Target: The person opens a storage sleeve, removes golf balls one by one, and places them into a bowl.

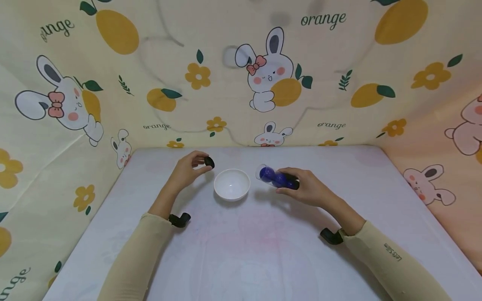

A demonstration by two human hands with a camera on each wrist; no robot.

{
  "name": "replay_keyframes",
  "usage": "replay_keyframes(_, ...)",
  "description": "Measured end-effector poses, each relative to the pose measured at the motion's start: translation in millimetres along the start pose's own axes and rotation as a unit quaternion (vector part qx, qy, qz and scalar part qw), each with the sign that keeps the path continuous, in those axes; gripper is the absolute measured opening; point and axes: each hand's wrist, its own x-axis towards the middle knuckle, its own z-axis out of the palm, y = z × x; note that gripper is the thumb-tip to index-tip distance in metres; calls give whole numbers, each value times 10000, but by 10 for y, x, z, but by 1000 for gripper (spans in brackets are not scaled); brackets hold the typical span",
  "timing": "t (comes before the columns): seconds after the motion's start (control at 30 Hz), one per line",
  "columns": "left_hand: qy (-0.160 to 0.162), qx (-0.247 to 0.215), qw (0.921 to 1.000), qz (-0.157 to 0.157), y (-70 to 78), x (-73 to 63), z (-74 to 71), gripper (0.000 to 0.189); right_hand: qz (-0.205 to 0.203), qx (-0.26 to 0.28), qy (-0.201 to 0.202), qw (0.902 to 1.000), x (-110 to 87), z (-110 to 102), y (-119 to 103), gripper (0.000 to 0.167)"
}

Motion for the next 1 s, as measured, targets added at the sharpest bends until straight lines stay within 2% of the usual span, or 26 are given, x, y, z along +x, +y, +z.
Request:
replay_keyframes(0.5, -316, 295, 9958, -802, -165, 11, 4, 50, 0, -28, 1, 10000, 9, 16, -4, 63)
replay_keyframes(1.0, -481, 500, 9930, -954, -232, -15, 11, 48, -22, -5, -36, 10000, 1, 9, -12, 62)
